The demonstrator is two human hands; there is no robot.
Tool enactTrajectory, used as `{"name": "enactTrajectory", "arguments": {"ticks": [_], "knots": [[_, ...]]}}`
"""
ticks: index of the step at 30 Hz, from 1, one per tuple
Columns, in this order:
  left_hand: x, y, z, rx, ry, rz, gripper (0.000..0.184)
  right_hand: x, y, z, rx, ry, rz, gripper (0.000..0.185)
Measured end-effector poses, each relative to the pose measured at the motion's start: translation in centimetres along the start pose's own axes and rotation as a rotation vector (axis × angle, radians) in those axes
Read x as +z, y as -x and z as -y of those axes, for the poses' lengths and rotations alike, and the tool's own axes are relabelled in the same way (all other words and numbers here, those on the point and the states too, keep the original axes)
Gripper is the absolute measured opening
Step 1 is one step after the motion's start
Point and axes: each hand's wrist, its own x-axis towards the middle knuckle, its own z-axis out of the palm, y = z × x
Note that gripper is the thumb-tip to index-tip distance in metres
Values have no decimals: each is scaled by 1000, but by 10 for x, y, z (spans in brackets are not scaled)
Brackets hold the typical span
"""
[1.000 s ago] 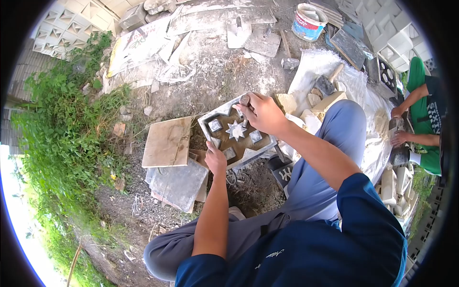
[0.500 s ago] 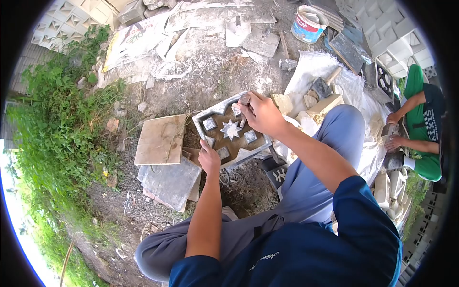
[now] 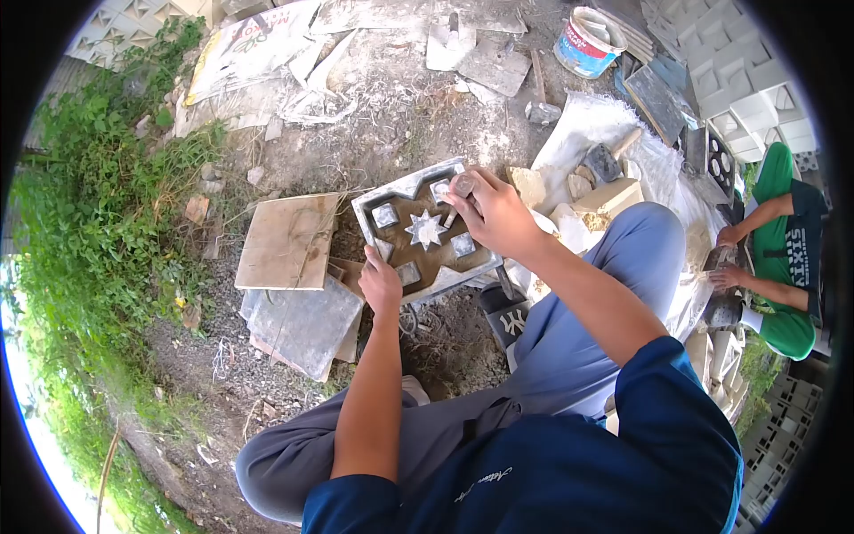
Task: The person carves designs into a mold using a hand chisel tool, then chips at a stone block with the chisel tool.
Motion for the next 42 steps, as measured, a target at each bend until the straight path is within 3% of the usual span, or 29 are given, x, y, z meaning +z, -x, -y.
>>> {"name": "enactTrajectory", "arguments": {"ticks": [5, 7, 17, 20, 23, 25, 31, 32, 37, 38, 41, 42], "knots": [[5, -3, 6, -5, 23, -9, 80, -11, 3, 15, 107, -29, -3, 12], [1, 1, 2, -29, 10, 15, 81, -7, 1, 10, 49, -51, -29, 22], [3, -1, 3, -11, 32, -27, 78, -5, -1, 5, 58, -49, -20, 13], [-1, -1, -6, -26, 42, -6, 83, -11, -4, 11, -15, -100, -111, 4], [-1, 1, -2, -49, 44, -1, 88, -10, -3, 12, 25, -95, -23, 4], [-1, 0, -3, -24, 35, -17, 79, -9, -5, 7, 58, -118, -2, 5], [1, -1, 4, -31, -4, 11, 81, -14, -1, 10, 13, -126, 40, 9], [1, -2, 3, -33, 7, 5, 81, -7, -1, -3, 0, -61, 128, 10], [1, 0, -1, -20, 22, -23, 79, -21, -3, 17, 66, -74, 64, 6], [0, 1, -1, -60, 35, 14, 91, -19, -2, 15, 73, -97, 97, 6], [0, 1, -3, -75, 56, 13, 91, -11, -6, -3, 30, -62, 148, 10], [0, 0, -3, -52, 16, 2, 80, -11, -10, 0, 262, -186, 135, 20]]}}
